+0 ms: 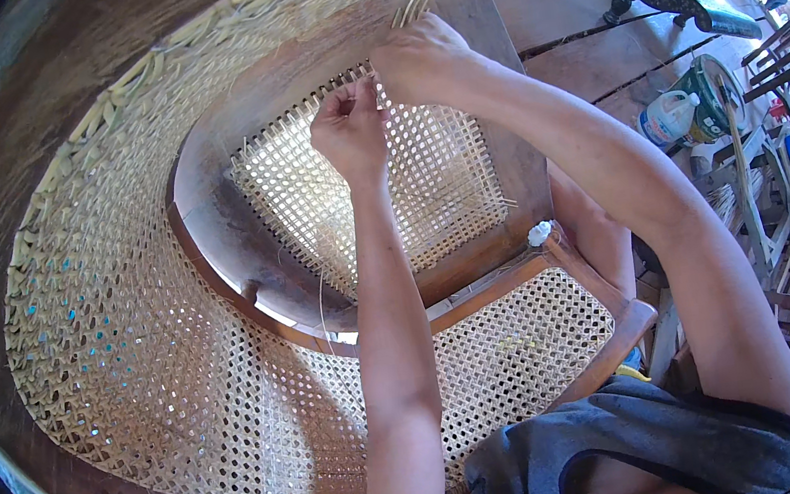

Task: The recorder is weaving a pattern into the back and seat of a wooden chair using cane or rattan strips.

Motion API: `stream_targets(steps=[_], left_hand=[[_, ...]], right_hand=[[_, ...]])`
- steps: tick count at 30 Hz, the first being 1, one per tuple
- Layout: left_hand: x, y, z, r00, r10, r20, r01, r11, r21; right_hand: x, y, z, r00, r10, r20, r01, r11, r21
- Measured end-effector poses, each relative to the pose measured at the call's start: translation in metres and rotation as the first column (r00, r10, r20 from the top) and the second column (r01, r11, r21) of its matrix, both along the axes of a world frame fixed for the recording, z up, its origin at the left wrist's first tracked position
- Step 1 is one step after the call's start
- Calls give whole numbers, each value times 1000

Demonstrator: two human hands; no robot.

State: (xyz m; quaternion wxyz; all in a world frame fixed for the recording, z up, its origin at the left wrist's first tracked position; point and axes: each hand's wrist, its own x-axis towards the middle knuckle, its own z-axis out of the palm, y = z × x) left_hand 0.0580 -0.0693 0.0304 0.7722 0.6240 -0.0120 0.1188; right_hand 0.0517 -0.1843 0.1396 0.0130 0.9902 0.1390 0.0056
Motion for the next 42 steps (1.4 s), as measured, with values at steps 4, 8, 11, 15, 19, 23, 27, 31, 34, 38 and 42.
stream_targets(steps=[4,8,11,15,19,23,27,31,34,38,42], left_hand=[[6,0,-3,994,102,36,-108,953,284],[2,13,6,994,-67,-91,69,998,15],[4,24,8,977,-189,-100,189,982,-6],[11,32,5,969,-229,-90,235,970,64],[15,31,13,966,-218,-141,241,954,177],[15,15,22,997,-37,-66,68,823,564],[0,8,8,988,55,141,-130,783,608],[-7,-4,-1,964,198,180,-266,776,572],[-11,-12,10,954,246,171,-296,698,652],[-9,-13,13,986,152,71,-160,724,671],[1,-6,15,961,-271,-57,273,962,16]], right_hand=[[3,-6,-3,997,-67,32,64,994,93],[2,-9,-15,991,-23,132,7,993,116],[3,0,-13,988,14,153,-27,996,84],[3,3,-13,993,20,115,-28,997,65],[4,4,-9,998,8,60,-8,1000,-4],[6,-9,-9,998,-67,8,66,997,32],[5,-7,-4,994,-113,-1,112,989,95],[2,-11,-1,994,-109,-14,110,986,126],[3,-26,12,990,-139,31,141,985,-99],[4,-38,16,982,-136,129,142,989,-45],[-9,-37,16,990,-114,81,109,992,64]])
